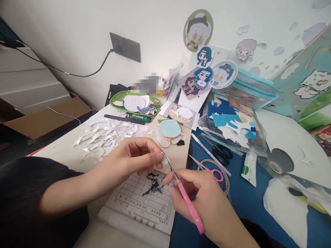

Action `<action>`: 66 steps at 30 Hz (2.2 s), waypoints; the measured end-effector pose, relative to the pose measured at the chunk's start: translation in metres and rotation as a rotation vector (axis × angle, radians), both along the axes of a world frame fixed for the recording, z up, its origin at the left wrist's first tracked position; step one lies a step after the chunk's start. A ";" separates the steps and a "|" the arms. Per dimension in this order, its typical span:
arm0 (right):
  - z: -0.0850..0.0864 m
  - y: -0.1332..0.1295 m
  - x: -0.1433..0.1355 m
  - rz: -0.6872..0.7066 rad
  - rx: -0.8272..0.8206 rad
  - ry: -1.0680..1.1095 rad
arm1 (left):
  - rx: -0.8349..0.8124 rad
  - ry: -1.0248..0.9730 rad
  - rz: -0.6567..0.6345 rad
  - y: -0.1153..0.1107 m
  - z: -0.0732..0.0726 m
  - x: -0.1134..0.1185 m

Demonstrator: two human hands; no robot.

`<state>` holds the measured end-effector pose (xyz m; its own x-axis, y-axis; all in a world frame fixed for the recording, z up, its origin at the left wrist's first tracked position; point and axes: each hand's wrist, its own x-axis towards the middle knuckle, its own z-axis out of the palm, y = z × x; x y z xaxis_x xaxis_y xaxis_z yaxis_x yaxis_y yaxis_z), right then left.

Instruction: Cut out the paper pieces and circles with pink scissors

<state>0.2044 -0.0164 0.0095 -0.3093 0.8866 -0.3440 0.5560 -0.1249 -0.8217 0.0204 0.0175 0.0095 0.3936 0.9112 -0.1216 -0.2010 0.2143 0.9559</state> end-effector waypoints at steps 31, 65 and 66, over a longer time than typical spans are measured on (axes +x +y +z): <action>0.005 -0.001 0.002 0.073 0.022 0.118 | -0.014 -0.012 -0.081 -0.003 0.004 -0.001; -0.008 0.000 0.016 0.132 0.083 0.015 | -0.114 0.072 -0.143 0.003 0.003 -0.003; -0.008 0.001 0.015 0.127 0.081 0.011 | -0.110 0.088 -0.145 0.003 0.004 -0.003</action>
